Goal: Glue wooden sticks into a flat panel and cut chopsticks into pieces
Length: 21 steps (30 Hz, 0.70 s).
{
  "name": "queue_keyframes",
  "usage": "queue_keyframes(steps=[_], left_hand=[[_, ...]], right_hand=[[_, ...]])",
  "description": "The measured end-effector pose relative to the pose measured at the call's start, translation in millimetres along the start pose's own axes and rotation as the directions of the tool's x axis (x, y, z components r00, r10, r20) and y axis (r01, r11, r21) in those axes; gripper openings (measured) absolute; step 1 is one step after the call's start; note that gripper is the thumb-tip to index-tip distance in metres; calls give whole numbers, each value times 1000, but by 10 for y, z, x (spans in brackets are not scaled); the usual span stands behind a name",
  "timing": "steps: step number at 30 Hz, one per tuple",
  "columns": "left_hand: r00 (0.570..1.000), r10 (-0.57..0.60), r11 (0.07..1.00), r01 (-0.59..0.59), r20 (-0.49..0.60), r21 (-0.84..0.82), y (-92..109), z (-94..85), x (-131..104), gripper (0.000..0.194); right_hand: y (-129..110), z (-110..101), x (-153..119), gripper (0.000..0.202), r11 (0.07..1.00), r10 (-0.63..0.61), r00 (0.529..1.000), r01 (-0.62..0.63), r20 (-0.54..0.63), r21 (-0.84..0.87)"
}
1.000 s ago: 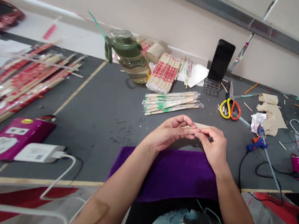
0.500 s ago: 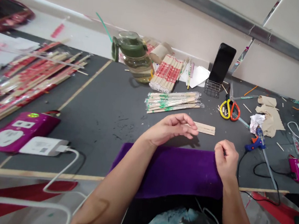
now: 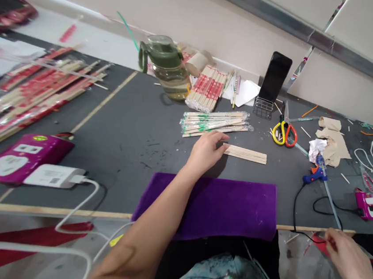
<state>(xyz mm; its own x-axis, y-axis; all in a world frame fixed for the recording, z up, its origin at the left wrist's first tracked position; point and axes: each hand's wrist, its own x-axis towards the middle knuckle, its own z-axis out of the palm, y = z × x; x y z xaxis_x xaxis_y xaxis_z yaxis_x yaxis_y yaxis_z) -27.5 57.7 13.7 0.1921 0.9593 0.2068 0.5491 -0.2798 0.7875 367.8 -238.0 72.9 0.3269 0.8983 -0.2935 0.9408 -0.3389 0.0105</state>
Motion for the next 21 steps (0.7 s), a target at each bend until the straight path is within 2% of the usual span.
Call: queue_keyframes(steps=[2,3,5,6,8,11,13,16,19,21], left_hand=[[999,-25,993,29,32,-116,15,16,1,22],[997,-45,977,56,59,-205,27,19,2,23],[989,-75,910,120,129,-397,63,13,2,26],[983,-82,863,154,166,-480,88,3,-1,28],[968,-95,770,218,231,-599,144,-28,-9,32],[951,-108,683,284,291,-673,219,-78,-22,34],[946,-114,659,301,304,-689,243,-97,-25,34],[954,-140,655,290,266,-698,241,-102,-15,32],[965,-192,660,260,177,-704,220,-93,7,26],[967,-223,668,243,123,-704,209,-89,20,23]], right_hand=[[29,6,-40,26,1000,13,999,-12,-50,12],[-30,-4,-36,30,999,34,994,-31,-105,28],[-295,-52,19,30,994,71,972,-51,-225,97],[-493,-86,72,31,989,63,952,-20,-300,144],[-971,-158,227,33,940,-68,914,193,-400,281],[-1713,-220,558,28,769,-229,802,497,-552,402],[-2125,-209,798,26,723,-319,772,573,-549,385],[-2569,-140,1094,15,812,-415,820,529,-393,247],[-2838,-69,1266,10,878,-417,874,459,-248,139],[-2915,-38,1312,10,882,-433,877,460,-206,104]])
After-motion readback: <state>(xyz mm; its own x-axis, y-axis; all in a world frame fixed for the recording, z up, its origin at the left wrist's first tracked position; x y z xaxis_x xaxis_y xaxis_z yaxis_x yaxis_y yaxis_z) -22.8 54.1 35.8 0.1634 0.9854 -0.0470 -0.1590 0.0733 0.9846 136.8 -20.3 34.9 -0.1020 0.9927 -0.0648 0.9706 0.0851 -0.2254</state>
